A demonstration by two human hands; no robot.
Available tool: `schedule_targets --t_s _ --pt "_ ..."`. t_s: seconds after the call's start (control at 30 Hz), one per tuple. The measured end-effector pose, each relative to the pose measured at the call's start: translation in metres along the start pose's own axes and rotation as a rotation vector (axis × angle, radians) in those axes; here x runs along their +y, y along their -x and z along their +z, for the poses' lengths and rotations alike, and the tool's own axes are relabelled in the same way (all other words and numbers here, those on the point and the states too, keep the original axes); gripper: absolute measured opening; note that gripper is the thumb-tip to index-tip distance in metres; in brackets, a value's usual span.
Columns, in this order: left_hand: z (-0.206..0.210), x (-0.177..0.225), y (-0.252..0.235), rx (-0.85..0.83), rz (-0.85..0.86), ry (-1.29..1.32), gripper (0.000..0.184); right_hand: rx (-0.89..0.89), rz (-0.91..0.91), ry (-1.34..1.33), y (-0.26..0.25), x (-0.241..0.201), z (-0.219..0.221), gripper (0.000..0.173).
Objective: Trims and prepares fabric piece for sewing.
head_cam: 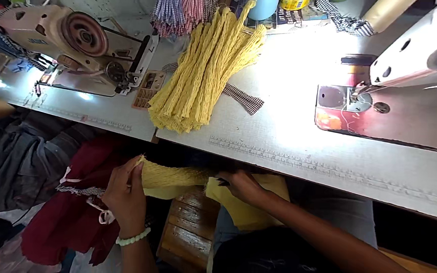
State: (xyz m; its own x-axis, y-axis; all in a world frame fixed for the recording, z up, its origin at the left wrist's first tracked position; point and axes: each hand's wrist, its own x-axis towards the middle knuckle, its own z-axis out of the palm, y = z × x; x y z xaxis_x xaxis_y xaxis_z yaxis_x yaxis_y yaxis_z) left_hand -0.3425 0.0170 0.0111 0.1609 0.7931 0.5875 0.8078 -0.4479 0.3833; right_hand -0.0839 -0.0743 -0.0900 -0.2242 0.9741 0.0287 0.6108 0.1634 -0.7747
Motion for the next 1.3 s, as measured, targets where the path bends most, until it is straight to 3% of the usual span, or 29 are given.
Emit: schedule_targets --t_s 0.1,0.23,0.37,0.5,0.6,0.77,0.97,1.17,1.3 --pt "0.008 0.017 -0.004 -0.052 0.028 0.138 0.025 0.268 -0.22 0.118 0.012 0.008 0.012 0.018" --pt "0.025 0.058 -0.004 -0.188 0.025 0.308 0.022 0.341 -0.309 -0.007 0.026 0.002 -0.005 0.023" --pt "0.039 0.104 0.001 -0.308 -0.057 0.629 0.017 0.391 -0.308 -0.313 0.038 -0.026 -0.044 0.011" --pt "0.042 0.144 0.008 -0.431 -0.131 0.893 0.016 0.526 -0.197 -0.475 0.044 -0.046 -0.077 0.017" --pt "0.041 0.158 0.01 -0.458 -0.144 0.948 0.015 0.622 -0.122 -0.498 0.044 -0.046 -0.085 0.019" --pt "0.039 0.16 0.012 -0.497 -0.104 0.972 0.017 0.639 -0.062 -0.561 0.046 -0.049 -0.09 0.017" --pt "0.037 0.156 0.017 -0.548 -0.069 1.008 0.041 0.623 -0.024 -0.559 0.045 -0.05 -0.094 0.017" --pt "0.036 0.153 0.017 -0.437 -0.13 0.896 0.015 0.59 -0.079 -0.521 0.035 -0.05 -0.087 0.016" --pt "0.016 0.119 0.007 -0.331 -0.178 0.823 0.011 0.381 -0.092 -0.502 0.027 -0.041 -0.084 0.022"
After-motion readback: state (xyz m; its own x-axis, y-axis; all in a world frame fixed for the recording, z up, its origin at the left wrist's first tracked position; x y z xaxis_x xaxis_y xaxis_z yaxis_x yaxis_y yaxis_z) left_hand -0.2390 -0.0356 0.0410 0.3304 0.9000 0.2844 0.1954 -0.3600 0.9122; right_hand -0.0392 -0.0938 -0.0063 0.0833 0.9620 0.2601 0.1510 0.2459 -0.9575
